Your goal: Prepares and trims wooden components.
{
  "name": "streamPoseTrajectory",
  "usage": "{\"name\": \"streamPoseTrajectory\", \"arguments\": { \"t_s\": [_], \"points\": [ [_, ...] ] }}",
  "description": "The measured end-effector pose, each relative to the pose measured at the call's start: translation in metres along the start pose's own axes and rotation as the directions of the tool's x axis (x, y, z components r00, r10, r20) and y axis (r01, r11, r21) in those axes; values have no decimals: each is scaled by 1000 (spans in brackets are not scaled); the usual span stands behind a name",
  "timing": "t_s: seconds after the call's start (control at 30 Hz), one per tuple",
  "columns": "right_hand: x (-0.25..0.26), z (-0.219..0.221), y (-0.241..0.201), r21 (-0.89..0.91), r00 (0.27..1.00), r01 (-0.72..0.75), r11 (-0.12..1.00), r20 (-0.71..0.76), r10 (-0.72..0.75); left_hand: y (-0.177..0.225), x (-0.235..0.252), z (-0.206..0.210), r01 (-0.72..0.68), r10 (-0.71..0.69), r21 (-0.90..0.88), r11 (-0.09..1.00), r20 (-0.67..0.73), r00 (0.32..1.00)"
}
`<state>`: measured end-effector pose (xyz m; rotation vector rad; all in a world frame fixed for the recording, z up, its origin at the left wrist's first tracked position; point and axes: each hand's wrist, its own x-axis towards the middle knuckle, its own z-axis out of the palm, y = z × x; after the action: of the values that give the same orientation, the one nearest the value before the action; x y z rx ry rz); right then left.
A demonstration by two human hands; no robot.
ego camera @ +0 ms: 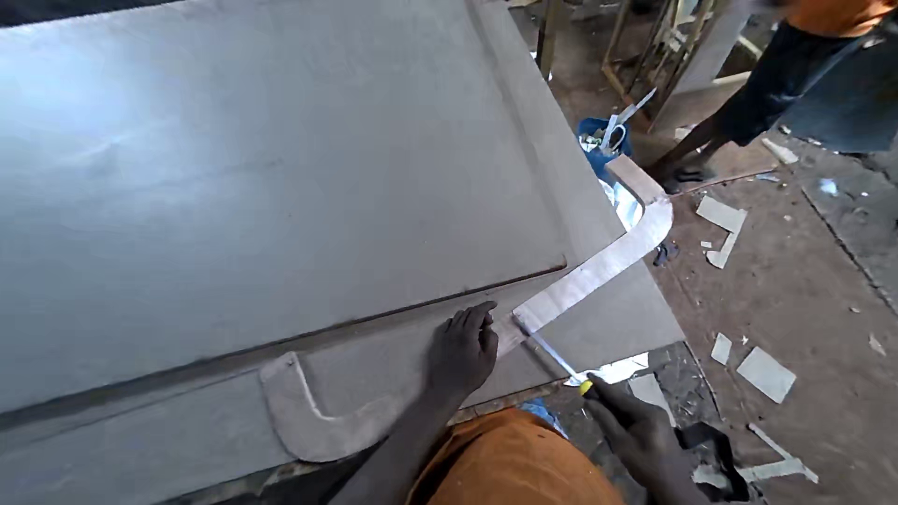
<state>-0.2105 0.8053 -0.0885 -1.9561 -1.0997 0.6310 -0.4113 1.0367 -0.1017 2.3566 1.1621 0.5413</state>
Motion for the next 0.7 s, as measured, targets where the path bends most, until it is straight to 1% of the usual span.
{"name": "streamPoseTrajectory", "arguments": {
  "t_s": [0.03,0.1,0.13,0.2,0.23,0.27,0.33,0.37,0.43,0.5,0.57,0.63,0.7],
  "points": [
    [-2,2,-1,-16,1000,17,1000,6,-17,-1,-1,1,-12,12,-1,1000,-10,1000],
    [3,4,-2,-35,996,24,999,-85,-27,-1,3,2,-33,32,-16,999,-31,999],
    [5,3,-3,-29,996,8,1000,-90,-10,-1,3,2,-31,30,-24,999,-34,999],
    [1,5,-7,-2,1000,-20,1000,15,20,1,1,0,-15,15,-13,1000,-15,1000],
    [-2,6,-9,19,998,-39,999,44,38,2,1,-3,-15,14,17,1000,10,1000],
    [-3,6,-11,55,999,-51,997,0,51,5,1,-6,-10,7,73,997,51,999],
    [3,-8,-10,196,976,-79,977,-185,116,12,-5,-13,35,-68,212,977,148,987],
    [7,-19,-9,284,949,-97,954,-263,174,13,-15,-15,71,-119,271,960,165,979],
    [12,-43,-8,408,895,-137,903,-340,289,9,-38,-15,118,-169,336,934,127,977],
    [14,-58,-3,460,856,-147,876,-385,345,2,-47,-14,98,-121,334,937,48,992],
    [13,-59,-1,488,843,-161,858,-383,377,-3,-42,-16,21,-33,335,942,32,999],
    [14,-53,-3,504,854,-182,844,-345,390,-2,-31,-32,-59,37,332,941,72,997],
    [13,-45,-9,507,872,-164,846,-327,365,8,-18,-67,-91,43,300,950,162,986]
  ]
}}
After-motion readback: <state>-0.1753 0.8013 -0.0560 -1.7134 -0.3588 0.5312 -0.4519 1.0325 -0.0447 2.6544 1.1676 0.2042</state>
